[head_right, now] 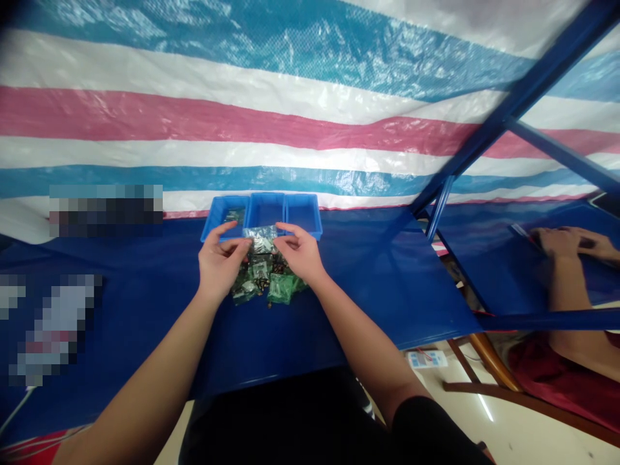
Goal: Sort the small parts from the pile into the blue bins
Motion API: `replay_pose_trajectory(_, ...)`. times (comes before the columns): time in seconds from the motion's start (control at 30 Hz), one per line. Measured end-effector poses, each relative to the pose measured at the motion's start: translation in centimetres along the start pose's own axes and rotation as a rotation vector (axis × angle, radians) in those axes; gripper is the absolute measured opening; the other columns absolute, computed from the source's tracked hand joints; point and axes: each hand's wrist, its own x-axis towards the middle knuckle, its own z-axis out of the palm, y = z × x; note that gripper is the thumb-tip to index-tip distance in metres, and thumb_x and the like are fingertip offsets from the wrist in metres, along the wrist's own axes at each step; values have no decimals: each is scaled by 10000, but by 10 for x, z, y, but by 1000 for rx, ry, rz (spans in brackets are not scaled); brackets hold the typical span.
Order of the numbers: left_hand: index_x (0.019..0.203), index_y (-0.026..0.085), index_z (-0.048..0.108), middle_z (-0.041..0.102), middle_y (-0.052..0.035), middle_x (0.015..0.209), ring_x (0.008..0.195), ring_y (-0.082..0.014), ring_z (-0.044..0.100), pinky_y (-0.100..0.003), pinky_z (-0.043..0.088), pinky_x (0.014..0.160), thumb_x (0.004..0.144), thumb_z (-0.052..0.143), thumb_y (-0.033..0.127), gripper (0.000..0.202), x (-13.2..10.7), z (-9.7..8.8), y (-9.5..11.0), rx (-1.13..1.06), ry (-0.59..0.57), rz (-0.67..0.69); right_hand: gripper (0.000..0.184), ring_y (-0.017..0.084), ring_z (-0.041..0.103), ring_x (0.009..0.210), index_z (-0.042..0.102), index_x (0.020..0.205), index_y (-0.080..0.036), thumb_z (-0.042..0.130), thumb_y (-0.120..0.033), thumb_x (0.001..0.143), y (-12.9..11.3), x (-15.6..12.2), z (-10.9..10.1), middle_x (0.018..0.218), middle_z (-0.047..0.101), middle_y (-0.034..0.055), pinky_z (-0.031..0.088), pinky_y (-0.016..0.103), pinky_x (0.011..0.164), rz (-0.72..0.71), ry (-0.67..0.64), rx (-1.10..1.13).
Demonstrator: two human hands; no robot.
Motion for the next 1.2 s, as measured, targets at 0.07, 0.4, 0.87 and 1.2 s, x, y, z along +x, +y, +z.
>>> replay_pose_trajectory(0.07, 1218, 199, 605, 723, -26, 791, 535, -84, 571, -199, 461, 528, 758, 759, 355, 509, 0, 1, 0, -1, 3, -22, 447, 137, 656, 643, 659, 1158, -208, 737, -392, 758, 1, 1, 0, 807, 730, 18, 504, 254, 543, 9, 10, 37)
replay_pose_trajectory(0.4, 933, 178, 718, 579, 24, 542, 497, -99, 510, -219, 408, 512, 817, 698, 402, 253, -1, -1, -4, 60, -33, 27, 402, 136, 640, 638, 695, 1052, -204, 766, -421, 721, 1, 3, 0, 755, 720, 11, 477, 257, 552, 26, 35, 91)
replay_pose_trajectory(0.87, 943, 176, 701, 577, 25, 515, 466, -100, 529, -214, 418, 492, 823, 692, 416, 269, -1, -1, -6, 41, -44, -8, 280, 144, 655, 629, 704, 906, -215, 765, -415, 719, 4, 3, -1, 762, 714, 9, 472, 256, 536, 35, 31, 82)
replay_pose_trajectory(1.2, 935, 166, 672, 623, 13, 528, 440, -107, 558, -214, 413, 456, 830, 690, 407, 264, -3, 2, 1, 10, -70, -60, 274, 120, 556, 568, 717, 850, -205, 730, -456, 741, 3, 3, 1, 658, 649, -6, 467, 263, 546, -1, 66, -35)
